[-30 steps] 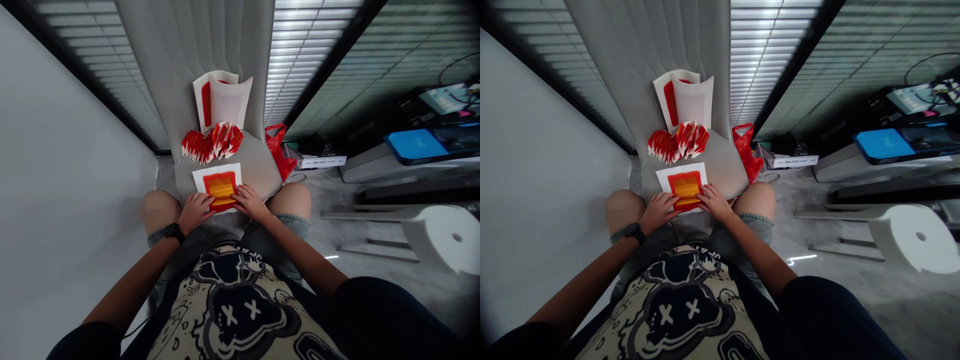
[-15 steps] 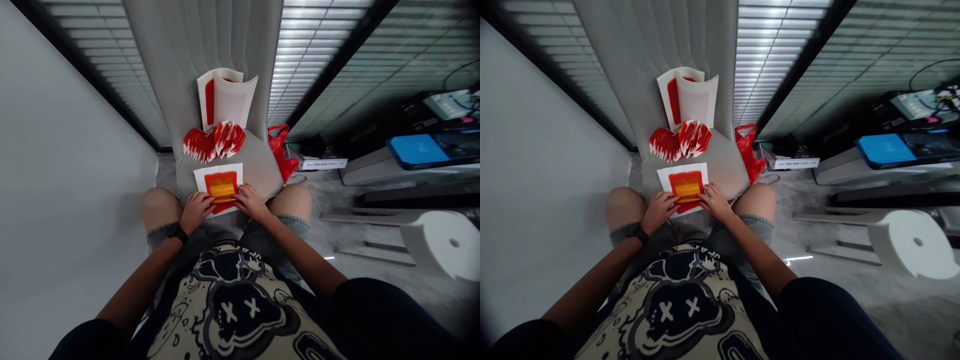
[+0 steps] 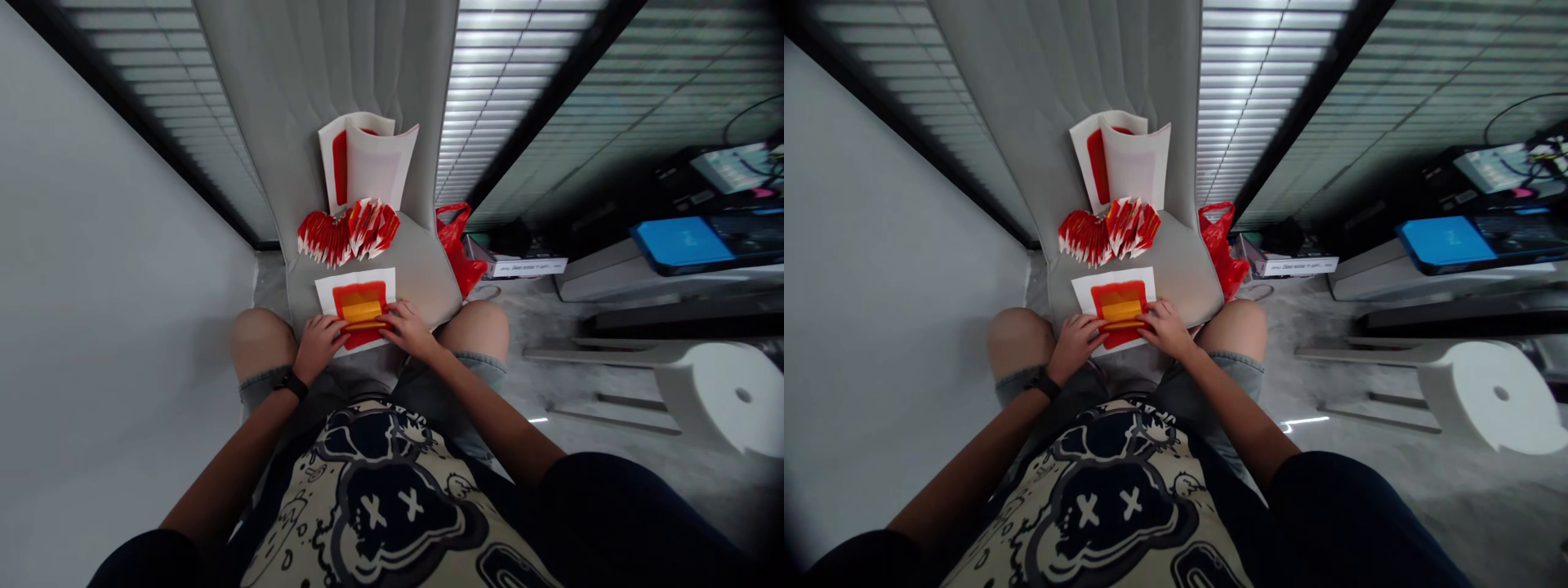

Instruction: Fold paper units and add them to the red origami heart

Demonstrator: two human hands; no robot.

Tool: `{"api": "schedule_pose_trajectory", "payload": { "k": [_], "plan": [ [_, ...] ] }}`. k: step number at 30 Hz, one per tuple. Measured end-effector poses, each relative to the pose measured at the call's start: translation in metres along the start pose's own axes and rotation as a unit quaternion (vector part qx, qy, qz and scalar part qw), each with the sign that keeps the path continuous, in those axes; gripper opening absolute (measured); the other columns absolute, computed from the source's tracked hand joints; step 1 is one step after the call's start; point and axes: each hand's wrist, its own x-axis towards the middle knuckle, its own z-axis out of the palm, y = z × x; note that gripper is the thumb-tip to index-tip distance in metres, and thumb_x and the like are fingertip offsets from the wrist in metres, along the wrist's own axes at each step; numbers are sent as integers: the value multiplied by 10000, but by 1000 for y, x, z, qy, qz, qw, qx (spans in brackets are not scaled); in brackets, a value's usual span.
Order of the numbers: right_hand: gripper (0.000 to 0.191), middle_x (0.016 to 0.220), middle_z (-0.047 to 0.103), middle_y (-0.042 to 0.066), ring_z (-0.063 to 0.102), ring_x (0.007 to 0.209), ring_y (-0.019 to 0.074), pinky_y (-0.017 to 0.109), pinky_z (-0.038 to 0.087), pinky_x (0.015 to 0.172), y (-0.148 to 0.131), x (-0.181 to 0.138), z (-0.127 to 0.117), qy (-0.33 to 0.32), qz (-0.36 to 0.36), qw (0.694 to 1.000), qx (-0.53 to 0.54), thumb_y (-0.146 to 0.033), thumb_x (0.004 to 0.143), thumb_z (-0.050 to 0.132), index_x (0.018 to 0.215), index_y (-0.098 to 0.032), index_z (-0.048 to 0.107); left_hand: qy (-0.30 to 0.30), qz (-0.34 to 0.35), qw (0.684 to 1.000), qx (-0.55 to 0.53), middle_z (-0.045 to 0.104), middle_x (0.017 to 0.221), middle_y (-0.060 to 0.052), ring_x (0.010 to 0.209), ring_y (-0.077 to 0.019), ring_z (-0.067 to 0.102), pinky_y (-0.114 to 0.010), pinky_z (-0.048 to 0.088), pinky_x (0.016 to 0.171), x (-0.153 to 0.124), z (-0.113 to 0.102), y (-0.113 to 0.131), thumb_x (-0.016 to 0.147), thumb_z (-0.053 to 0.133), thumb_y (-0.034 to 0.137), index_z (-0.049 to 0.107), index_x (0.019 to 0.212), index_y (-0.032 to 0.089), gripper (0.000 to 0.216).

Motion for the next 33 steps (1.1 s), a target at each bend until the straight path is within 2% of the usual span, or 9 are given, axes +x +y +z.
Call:
{"api": "schedule_pose_trajectory", "payload": {
  "k": [5, 13, 18, 24, 33],
  "plan": [
    [334, 1173, 635, 105, 549, 1160, 273, 491, 477, 1047, 2, 5, 5, 10, 36, 999, 33, -336, 929, 668, 1252, -259, 703, 17, -31, 999, -33, 686, 1164, -71, 1089, -261, 586, -428, 440, 948, 2, 4, 2, 963, 618, 356, 684, 1197, 250, 264],
    [309, 1136, 639, 110, 550, 1122, 284, 487, 504, 1015, 3, 4, 14, 46, 49, 997, 34, -318, 924, 666, 1221, -253, 721, 48, -60, 995, -66, 711, 1157, -65, 1052, -245, 611, -415, 451, 935, 4, 6, 6, 995, 570, 394, 693, 1171, 244, 262],
    [313, 1144, 641, 111, 545, 1120, 284, 496, 497, 1033, 0, 0, 19, 75, 53, 994, 52, -336, 947, 631, 1235, -243, 711, 40, -48, 997, -35, 708, 1179, -69, 1080, -261, 600, -429, 440, 939, 1, 6, 10, 970, 611, 416, 681, 1221, 253, 308],
    [338, 1164, 639, 115, 544, 1144, 288, 519, 476, 1064, -1, -3, 20, 79, 61, 994, 52, -358, 967, 599, 1274, -252, 691, 37, -55, 998, -22, 711, 1175, -64, 1083, -253, 603, -436, 428, 954, 2, 8, 9, 989, 580, 394, 695, 1205, 264, 277],
    [332, 1140, 640, 108, 552, 1118, 270, 521, 415, 1128, -3, -3, 28, 95, 69, 993, 16, -360, 987, 575, 1279, -240, 681, 70, -43, 997, 14, 709, 1200, -72, 1068, -245, 616, -412, 437, 926, 4, 8, 11, 996, 576, 341, 643, 1289, 234, 320]
  ]
}}
